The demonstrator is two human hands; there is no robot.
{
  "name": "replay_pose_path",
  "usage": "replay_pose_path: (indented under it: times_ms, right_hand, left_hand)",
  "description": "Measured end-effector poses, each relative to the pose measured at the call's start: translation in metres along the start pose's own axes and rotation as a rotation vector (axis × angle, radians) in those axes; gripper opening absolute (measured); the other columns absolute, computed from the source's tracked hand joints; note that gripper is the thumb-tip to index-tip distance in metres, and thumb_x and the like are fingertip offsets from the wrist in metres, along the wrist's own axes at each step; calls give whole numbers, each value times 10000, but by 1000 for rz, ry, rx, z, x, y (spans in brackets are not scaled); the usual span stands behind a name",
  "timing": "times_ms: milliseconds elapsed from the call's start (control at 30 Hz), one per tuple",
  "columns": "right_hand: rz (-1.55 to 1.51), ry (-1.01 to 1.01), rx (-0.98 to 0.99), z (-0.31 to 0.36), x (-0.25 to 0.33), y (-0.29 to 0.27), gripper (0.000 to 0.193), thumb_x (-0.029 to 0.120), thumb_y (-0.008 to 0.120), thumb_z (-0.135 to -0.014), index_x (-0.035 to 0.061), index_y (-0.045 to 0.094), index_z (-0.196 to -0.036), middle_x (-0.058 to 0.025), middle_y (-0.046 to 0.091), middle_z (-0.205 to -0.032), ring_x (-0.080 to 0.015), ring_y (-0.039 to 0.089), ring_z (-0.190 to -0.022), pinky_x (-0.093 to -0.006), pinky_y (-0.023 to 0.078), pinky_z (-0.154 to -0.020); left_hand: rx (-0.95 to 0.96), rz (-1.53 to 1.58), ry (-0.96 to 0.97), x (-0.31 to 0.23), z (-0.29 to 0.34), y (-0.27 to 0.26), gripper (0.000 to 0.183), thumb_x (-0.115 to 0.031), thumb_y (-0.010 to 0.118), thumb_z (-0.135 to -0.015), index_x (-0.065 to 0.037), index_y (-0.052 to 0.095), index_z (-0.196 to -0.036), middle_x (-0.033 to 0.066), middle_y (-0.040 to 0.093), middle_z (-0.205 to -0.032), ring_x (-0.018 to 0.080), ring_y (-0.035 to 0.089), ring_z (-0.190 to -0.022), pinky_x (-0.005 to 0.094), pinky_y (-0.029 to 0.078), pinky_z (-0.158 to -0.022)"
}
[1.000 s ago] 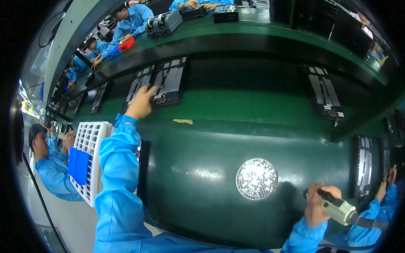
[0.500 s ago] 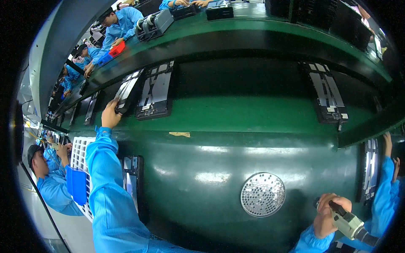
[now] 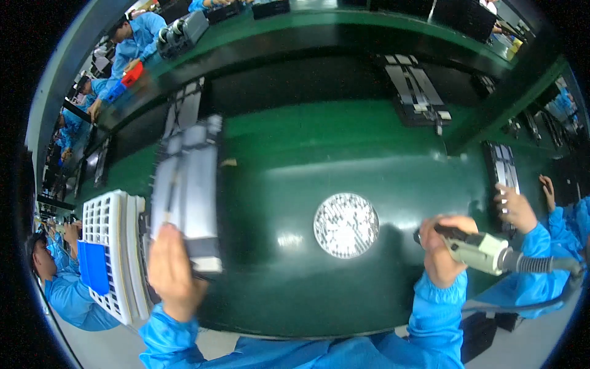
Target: The person assembles electronic tablets on a production line by positioning internal components into tablet housings by hand, driving screws using an electric screwdriver, and placing the finished tablet assemblies onto the upper conveyor.
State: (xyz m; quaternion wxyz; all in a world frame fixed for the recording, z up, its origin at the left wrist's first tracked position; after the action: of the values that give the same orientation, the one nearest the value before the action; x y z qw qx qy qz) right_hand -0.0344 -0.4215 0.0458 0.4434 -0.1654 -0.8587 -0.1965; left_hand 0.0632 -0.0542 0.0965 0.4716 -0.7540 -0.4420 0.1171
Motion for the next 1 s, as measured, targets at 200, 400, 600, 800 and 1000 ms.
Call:
replay_pose_path:
  times_ms: [200, 400, 600, 800, 1000]
  right_hand:
    - [-80, -18, 75, -1, 6, 18, 306, -10, 546, -778, 13, 460, -1071, -74, 485, -649, -162, 449, -549, -327, 393, -554]
    - [-65, 14, 60, 6, 3, 12, 304, -26, 526, -762, 16, 478, -1059, -74, 494, -635, -171, 472, -552, -340, 412, -571]
    - [-83, 13, 89, 9, 5, 14, 313, -36, 517, -752, 22, 487, -1058, -76, 504, -648, -174, 481, -560, -351, 424, -589]
    - [-43, 24, 98, 6, 3, 17, 319, -35, 525, -752, 31, 487, -1061, -74, 500, -649, -178, 486, -571, -361, 423, -599]
    - [-68, 40, 112, 5, 1, 19, 306, -18, 543, -768, 33, 486, -1064, -78, 506, -652, -181, 486, -573, -363, 424, -603]
  left_hand:
    - [279, 203, 80, -101, 21, 44, 333, -43, 560, -760, 104, 585, -1058, 222, 561, -1060, 377, 558, -1018, 442, 471, -866]
    - [455, 506, 65, -95, 24, 52, 495, -90, 689, -672, 55, 560, -1127, 181, 539, -1114, 360, 535, -1062, 438, 453, -900]
    - [239, 734, 501, -133, 39, 35, 271, -67, 641, -726, 0, 644, -988, 131, 593, -1050, 292, 575, -1012, 405, 489, -845]
    - [161, 871, 313, -121, 28, 43, 244, -18, 678, -706, 14, 637, -944, 143, 598, -1000, 297, 598, -933, 385, 495, -785]
    - [108, 878, 128, -109, 18, 55, 290, 30, 724, -658, 24, 633, -933, 138, 586, -939, 305, 598, -884, 382, 491, -742]
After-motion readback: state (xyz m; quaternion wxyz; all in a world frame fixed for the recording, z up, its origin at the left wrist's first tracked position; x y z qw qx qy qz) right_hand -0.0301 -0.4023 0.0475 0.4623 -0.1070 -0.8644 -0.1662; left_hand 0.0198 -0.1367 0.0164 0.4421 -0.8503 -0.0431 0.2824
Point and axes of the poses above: each hand's wrist, its own z-axis away from the middle knuckle, its own y-axis out of the palm, x = y × z, the point moved 10 cm from there along -z, towards the middle knuckle
